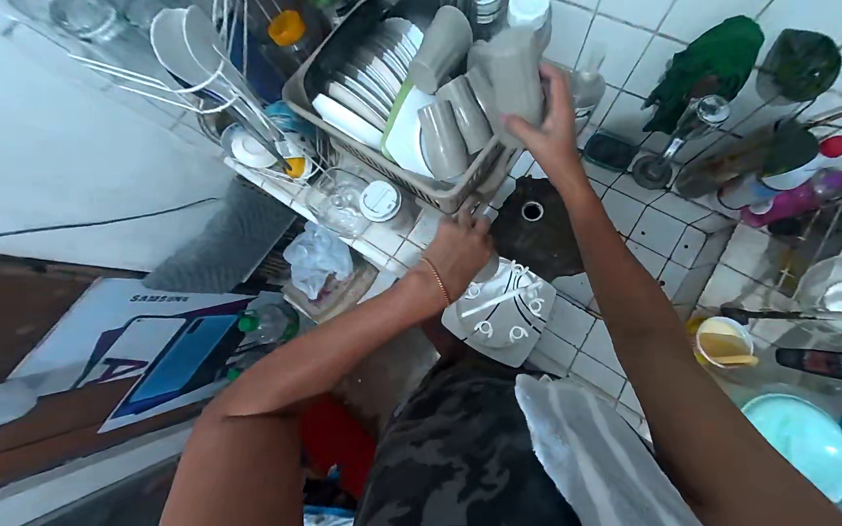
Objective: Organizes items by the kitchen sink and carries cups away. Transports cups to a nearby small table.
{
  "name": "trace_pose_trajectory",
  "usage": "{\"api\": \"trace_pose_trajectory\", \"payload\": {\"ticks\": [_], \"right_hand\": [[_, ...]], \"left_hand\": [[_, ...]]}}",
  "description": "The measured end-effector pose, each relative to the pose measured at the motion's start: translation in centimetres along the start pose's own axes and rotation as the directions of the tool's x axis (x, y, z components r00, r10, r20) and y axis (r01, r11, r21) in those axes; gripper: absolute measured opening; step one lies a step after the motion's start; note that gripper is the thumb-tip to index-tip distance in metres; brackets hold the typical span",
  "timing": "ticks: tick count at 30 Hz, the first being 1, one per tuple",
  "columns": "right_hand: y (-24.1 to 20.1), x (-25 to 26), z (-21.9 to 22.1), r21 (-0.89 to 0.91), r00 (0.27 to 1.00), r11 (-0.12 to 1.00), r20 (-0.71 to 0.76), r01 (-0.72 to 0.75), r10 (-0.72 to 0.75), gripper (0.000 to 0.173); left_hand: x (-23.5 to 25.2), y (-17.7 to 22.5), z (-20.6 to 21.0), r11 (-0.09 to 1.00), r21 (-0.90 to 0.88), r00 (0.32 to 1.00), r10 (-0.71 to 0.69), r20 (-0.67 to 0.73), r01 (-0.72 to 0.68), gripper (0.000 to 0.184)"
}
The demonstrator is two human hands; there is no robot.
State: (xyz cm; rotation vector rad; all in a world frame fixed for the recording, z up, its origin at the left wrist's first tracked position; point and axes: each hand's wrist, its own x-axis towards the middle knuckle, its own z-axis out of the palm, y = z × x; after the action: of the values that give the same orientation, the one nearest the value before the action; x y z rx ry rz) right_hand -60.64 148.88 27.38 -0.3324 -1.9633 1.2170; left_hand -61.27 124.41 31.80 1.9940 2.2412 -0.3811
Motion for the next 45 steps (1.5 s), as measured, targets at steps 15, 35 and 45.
{"api": "trace_pose_trajectory", "payload": {"ticks": [15, 35, 45], "right_hand": [[2.6, -16.6, -7.5, 0.239, 0.552, 0.789, 0.821, -0.565, 0.147, 0.081], [-1.7, 13.8, 9.7, -0.54, 0.624, 0.705, 0.762, 0.46, 0.176, 0.083], [-4.1, 12.3, 8.7, -0.669, 0.74, 0.692, 0.605, 0.273, 0.293, 0.03]], "left_hand": [[5.2, -8.8, -3.8, 0.789, -0.51, 0.934, -0.344, 0.093, 0.341, 0.067], [-7.9, -3.4, -1.5, 0.64, -0.768, 0.671, -0.582, -0.46, 0.029, 0.08], [-9.3, -0.3, 8.3, 0.631, -0.772, 0.788, -0.438, -0.433, -0.074, 0.074]]}}
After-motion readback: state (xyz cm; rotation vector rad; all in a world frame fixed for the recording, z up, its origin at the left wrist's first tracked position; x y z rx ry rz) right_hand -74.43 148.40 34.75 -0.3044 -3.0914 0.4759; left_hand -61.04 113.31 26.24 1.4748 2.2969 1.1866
